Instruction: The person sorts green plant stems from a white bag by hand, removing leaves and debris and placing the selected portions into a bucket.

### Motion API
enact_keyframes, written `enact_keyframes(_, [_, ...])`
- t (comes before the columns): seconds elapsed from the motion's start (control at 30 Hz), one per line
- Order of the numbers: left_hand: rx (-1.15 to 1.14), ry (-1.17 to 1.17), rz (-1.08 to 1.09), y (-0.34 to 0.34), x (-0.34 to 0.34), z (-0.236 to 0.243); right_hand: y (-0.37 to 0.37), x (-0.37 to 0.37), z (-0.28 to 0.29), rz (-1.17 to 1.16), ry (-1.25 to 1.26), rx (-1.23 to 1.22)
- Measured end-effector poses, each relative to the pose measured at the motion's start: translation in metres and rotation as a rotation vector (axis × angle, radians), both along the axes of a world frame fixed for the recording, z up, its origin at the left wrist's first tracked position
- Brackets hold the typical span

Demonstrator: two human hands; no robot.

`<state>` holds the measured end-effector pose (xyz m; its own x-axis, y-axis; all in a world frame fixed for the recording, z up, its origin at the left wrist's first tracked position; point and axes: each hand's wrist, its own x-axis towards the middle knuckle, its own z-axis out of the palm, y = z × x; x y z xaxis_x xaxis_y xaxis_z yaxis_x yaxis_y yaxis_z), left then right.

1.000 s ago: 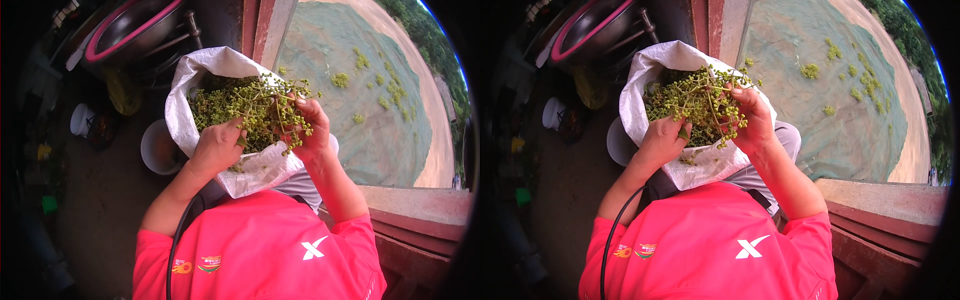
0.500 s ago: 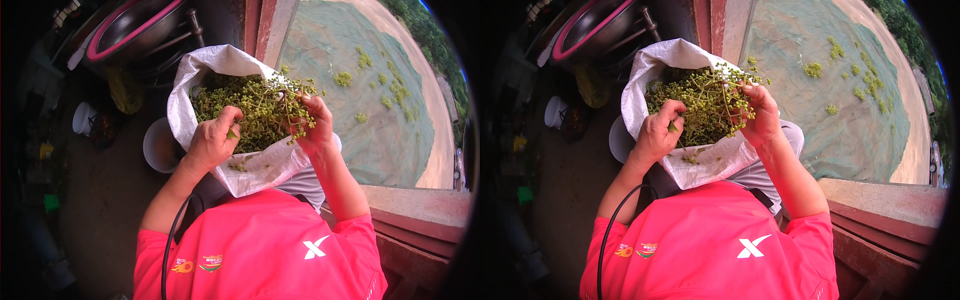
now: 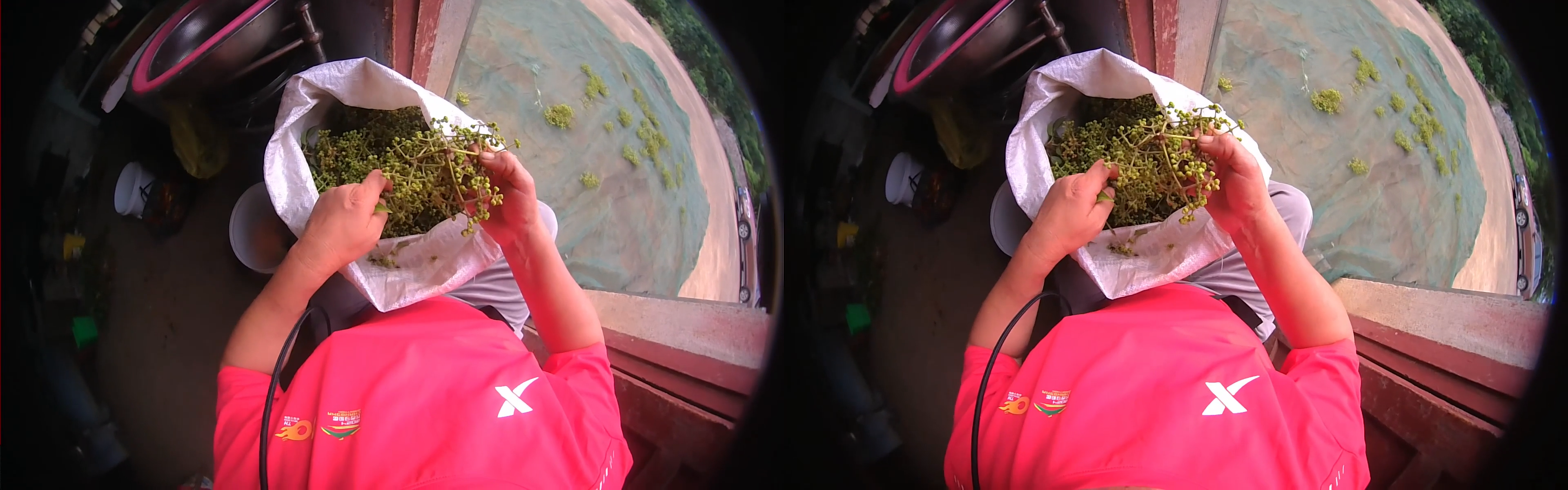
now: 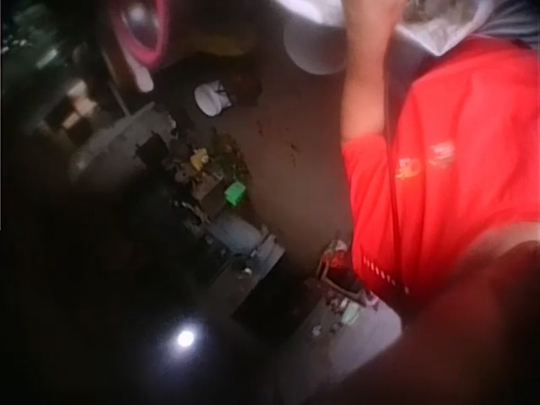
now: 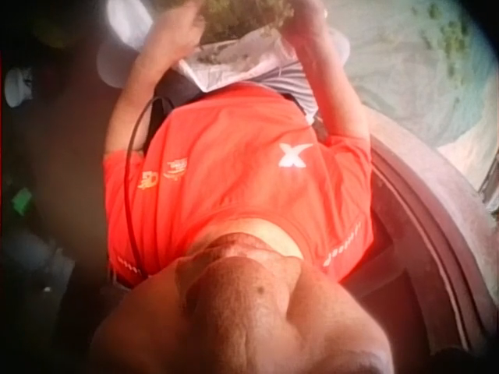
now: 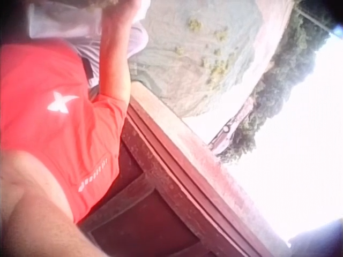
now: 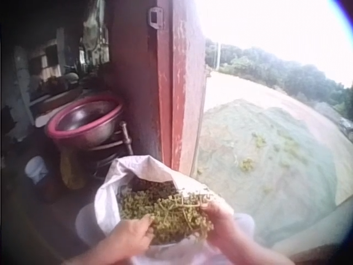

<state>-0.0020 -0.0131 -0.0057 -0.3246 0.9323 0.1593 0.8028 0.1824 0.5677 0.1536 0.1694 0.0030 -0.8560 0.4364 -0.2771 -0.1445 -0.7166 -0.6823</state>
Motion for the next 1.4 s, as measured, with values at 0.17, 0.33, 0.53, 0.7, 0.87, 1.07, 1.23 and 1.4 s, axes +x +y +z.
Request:
enact_keyframes(0.17, [0.169,-0.135,0.058,-0.003,0.001,0.008,-0.001,-0.006,-0.001,-0.057,-0.027,-0.016])
enact_keyframes(0.33, [0.323,-0.228,0.023,-0.001,0.002,0.009,0.008,-0.003,-0.005,-0.146,-0.052,0.038])
enact_keyframes(0.53, [0.335,-0.532,0.029,-0.010,-0.004,0.016,-0.008,-0.009,-0.008,-0.325,-0.129,0.623])
enact_keyframes(0.7, [0.305,-0.276,0.013,-0.003,0.011,0.032,-0.036,-0.017,-0.010,-0.077,-0.004,1.590])
enact_keyframes(0.87, [0.266,-0.439,0.025,0.006,0.000,0.018,-0.042,-0.012,-0.002,0.265,-0.006,1.443])
enact_keyframes(1.07, [0.319,-0.871,0.047,-0.002,-0.002,0.010,-0.051,-0.030,-0.019,0.028,-0.163,1.425])
enact_keyframes(1.23, [0.640,-1.270,0.166,-0.017,-0.023,0.027,-0.035,-0.025,0.004,0.009,-0.032,1.005])
enact_keyframes(1.4, [0.829,-1.412,0.145,-0.028,-0.057,0.020,-0.019,-0.008,0.032,0.163,0.117,0.528])
